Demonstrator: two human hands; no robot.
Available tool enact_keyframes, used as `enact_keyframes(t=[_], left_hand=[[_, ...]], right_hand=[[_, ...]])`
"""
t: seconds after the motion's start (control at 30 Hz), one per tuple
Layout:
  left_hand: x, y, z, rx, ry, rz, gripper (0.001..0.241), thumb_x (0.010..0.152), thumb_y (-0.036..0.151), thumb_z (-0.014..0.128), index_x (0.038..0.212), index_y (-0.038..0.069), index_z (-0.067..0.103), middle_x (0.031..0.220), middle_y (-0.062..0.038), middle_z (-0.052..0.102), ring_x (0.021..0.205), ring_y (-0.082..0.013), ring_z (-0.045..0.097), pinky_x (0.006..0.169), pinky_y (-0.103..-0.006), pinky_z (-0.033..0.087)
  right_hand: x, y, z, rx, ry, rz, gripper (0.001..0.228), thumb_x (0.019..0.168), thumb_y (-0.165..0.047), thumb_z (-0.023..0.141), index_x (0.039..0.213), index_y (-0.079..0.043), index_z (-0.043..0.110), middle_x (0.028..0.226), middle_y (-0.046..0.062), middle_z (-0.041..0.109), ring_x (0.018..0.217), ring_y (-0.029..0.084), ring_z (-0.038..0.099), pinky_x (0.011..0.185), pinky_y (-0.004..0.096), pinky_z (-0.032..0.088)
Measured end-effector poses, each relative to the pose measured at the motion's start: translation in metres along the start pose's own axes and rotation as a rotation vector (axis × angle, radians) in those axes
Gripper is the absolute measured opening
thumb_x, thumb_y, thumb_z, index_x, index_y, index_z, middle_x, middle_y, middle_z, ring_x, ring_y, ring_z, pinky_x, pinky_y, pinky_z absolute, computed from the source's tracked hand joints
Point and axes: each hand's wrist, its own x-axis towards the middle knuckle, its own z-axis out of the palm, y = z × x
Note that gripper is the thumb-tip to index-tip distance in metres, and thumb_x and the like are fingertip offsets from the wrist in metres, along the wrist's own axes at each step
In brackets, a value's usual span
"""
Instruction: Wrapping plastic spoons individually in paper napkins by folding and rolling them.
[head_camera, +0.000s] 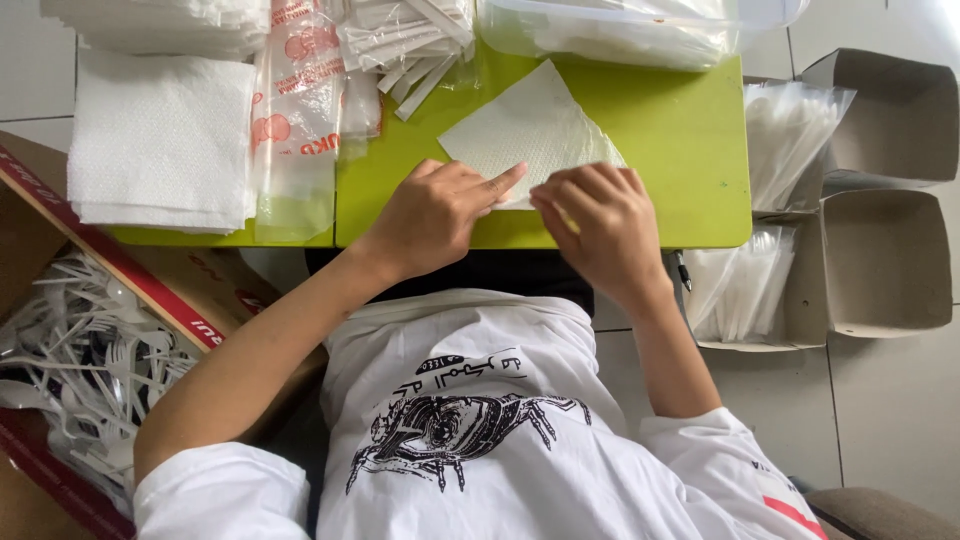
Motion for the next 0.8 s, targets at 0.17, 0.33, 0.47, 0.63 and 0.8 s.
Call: enact_keyframes(t=[0.17,0.33,0.47,0.63,0.8], left_hand=[[0.002,0.004,-0.013,-0.049,0.001,-0.005,0.052,0.104,0.009,0.054,0.155,0.019,0.048,0.101,-0.005,0.079,0.101,-0.0211,0.073,0.09,-0.0374,0.054],[0.006,0.019,-0.031,-0.063,-0.008,-0.002,0.049,0.102,0.002,0.057,0.149,0.018,0.054,0.11,-0.007,0.077,0.096,-0.0238,0.075,0.089,-0.0392,0.057],[0.008,0.02,-0.036,-0.045,-0.011,0.019,0.044,0.099,0.001,0.06,0.14,0.019,0.061,0.129,-0.004,0.066,0.097,-0.0226,0.074,0.088,-0.041,0.059],[0.007,0.018,-0.034,-0.022,-0.027,0.031,0.028,0.098,0.004,0.06,0.117,0.018,0.076,0.133,0.0,0.062,0.096,-0.0214,0.073,0.089,-0.0395,0.057],[0.006,0.014,-0.026,-0.022,0.026,0.065,0.032,0.09,0.0,0.061,0.113,0.013,0.078,0.14,0.0,0.061,0.092,-0.0205,0.071,0.085,-0.0363,0.055]], right_hand=[[0.027,0.014,-0.004,0.212,-0.08,0.033,0.005,0.099,-0.008,0.074,0.1,-0.008,0.078,0.087,0.007,0.073,0.085,0.027,0.071,0.077,0.04,0.055],[0.043,0.024,-0.006,0.388,-0.278,0.077,0.003,0.095,0.0,0.073,0.097,-0.001,0.074,0.085,0.016,0.072,0.085,0.037,0.071,0.078,0.047,0.054],[0.048,0.023,-0.009,0.454,-0.322,0.104,0.007,0.094,0.003,0.07,0.1,0.001,0.075,0.089,0.019,0.073,0.087,0.037,0.071,0.08,0.048,0.055],[0.045,0.03,0.0,0.459,-0.328,0.098,0.009,0.092,0.002,0.074,0.1,-0.001,0.076,0.098,0.018,0.069,0.088,0.038,0.068,0.08,0.048,0.056],[0.043,0.048,-0.009,0.53,-0.204,0.122,0.011,0.094,0.007,0.074,0.104,0.003,0.073,0.102,0.018,0.068,0.088,0.031,0.067,0.081,0.04,0.058]])
